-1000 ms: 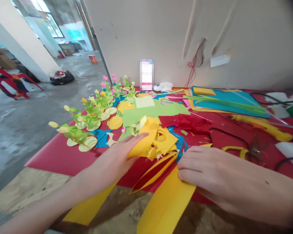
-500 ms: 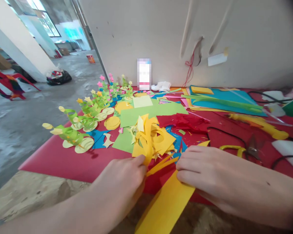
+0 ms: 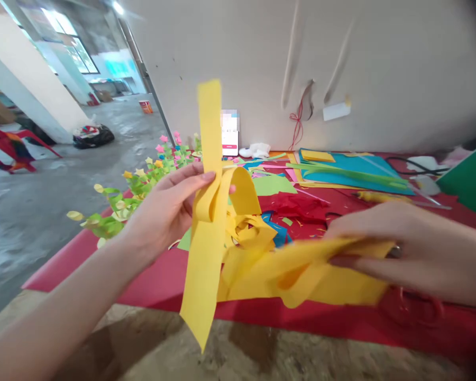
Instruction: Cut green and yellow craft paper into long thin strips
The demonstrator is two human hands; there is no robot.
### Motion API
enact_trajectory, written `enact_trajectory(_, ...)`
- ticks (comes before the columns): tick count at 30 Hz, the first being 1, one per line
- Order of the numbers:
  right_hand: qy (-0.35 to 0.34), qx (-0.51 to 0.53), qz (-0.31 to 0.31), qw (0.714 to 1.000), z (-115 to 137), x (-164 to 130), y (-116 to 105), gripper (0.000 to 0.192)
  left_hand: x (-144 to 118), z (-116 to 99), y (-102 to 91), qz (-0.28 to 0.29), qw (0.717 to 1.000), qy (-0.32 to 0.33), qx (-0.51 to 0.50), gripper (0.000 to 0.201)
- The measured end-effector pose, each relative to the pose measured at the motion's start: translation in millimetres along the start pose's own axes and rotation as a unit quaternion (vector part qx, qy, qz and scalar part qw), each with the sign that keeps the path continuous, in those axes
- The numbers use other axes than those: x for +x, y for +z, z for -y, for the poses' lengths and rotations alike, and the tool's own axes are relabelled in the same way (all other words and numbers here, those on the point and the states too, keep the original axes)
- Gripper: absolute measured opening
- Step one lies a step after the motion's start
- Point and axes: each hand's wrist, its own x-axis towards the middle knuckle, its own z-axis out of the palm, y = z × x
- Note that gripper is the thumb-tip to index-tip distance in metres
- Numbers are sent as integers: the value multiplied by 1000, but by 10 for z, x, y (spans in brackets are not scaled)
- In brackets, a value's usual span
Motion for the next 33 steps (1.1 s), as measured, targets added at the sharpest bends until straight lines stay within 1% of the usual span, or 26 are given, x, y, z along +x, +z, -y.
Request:
enact_trajectory(1,22,62,32,997,-34,51,-63,11,4,47,30,-6,1000,5,-10,15)
enact_trajectory(2,53,147,46,987,-67,102,-104,15,15,104,56,-11,1000,5,-15,24)
enact_trajectory(3,92,249,33,964,-98,153,-115,17,35,173,77,-12,1000,-2,-12,37)
enact_trajectory(4,133,352,-6,926,-124,204,-95,16,61,252,96,-4,1000,-23,-9,50)
enact_trajectory(5,166,445,-38,879,-144,254,-44,14,91,338,114,-4,1000,-26,-8,61)
enact_trajectory(6,186,521,-55,831,-157,303,33,12,122,424,134,-5,999,-30,-11,68)
enact_trajectory(7,203,568,-54,796,-165,349,127,10,148,507,158,-16,999,-35,-25,69)
enact_trajectory(8,218,597,-48,771,-168,392,231,11,165,580,186,-12,999,-43,-29,65)
enact_trajectory(9,231,612,-43,755,-168,428,336,15,172,640,216,-2,998,-53,-33,59)
enact_trajectory(10,238,621,-50,745,-167,457,435,19,168,685,248,8,997,-64,-38,52)
enact_trajectory(12,236,624,-68,742,-166,493,595,24,133,733,304,18,995,-83,-45,40)
enact_trajectory(15,214,634,-70,740,-166,504,736,24,51,741,351,6,995,-87,-53,32)
enact_trajectory(17,206,649,-45,731,-162,499,787,23,-3,734,363,-6,994,-94,-47,29)
enact_trajectory(19,210,661,-19,720,-153,491,822,23,-46,728,374,-21,992,-115,-36,28)
enact_trajectory(21,214,668,-15,712,-139,485,839,24,-74,722,384,-40,989,-137,-37,31)
enact_trajectory(22,217,667,-25,712,-130,483,839,25,-81,716,386,-45,988,-141,-47,31)
enact_trajectory(24,224,658,-64,717,-109,480,823,26,-78,698,373,-39,985,-145,-85,31)
enact_trajectory(26,224,649,-107,719,-86,477,792,25,-62,675,334,-2,980,-147,-134,37)
enact_trajectory(28,221,640,-124,726,-64,471,767,26,-54,657,275,38,974,-153,-162,44)
enact_trajectory(30,226,623,-100,742,-41,462,765,28,-68,648,213,55,976,-161,-139,39)
enact_trajectory(32,234,601,-49,763,-16,454,796,28,-107,650,166,48,981,-170,-77,31)
enact_trajectory(33,236,588,-26,773,-3,450,822,28,-132,652,149,38,983,-174,-44,31)
